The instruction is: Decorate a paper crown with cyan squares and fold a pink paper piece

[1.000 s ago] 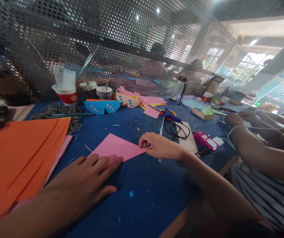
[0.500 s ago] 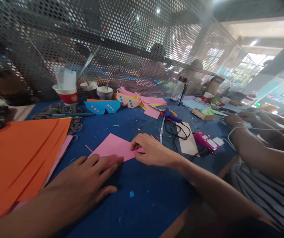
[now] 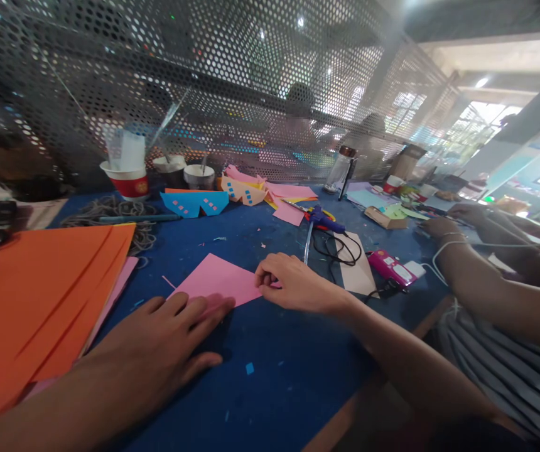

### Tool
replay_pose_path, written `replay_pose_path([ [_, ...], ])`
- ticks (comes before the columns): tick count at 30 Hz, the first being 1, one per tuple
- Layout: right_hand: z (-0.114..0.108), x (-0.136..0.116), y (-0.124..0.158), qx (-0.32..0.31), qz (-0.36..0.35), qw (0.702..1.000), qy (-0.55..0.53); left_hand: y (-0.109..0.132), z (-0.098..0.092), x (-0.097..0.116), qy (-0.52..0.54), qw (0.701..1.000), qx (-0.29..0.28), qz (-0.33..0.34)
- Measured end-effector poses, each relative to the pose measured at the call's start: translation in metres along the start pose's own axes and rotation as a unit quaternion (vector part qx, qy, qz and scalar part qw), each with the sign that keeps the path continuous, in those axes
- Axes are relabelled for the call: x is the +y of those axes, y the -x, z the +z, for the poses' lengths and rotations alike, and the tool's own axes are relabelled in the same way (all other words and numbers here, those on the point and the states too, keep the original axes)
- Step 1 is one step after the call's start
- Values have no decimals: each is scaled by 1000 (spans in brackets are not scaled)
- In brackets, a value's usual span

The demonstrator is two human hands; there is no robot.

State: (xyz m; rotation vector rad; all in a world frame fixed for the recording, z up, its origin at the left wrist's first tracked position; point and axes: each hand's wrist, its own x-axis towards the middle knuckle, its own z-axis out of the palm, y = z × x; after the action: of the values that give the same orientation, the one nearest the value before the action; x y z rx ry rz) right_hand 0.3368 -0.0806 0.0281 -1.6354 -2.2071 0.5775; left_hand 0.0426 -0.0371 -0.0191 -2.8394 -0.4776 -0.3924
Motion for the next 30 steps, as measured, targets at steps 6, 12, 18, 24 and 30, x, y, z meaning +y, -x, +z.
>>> replay_pose_path([
  [6,-14,4,-1,-55,37,998,-14,0,-2,-2,22,999,-47,-8],
  [12,-15,5,-2,-60,69,996,15,1,-4,-2,33,999,-32,-14],
  [18,-19,8,1,-66,69,995,29,8,-3,-9,61,997,-52,-17],
  [24,-26,9,2,-79,80,993,21,13,-2,-12,86,995,-47,-34],
  [30,-27,10,4,-82,54,995,9,13,-1,-11,85,994,-55,-32],
])
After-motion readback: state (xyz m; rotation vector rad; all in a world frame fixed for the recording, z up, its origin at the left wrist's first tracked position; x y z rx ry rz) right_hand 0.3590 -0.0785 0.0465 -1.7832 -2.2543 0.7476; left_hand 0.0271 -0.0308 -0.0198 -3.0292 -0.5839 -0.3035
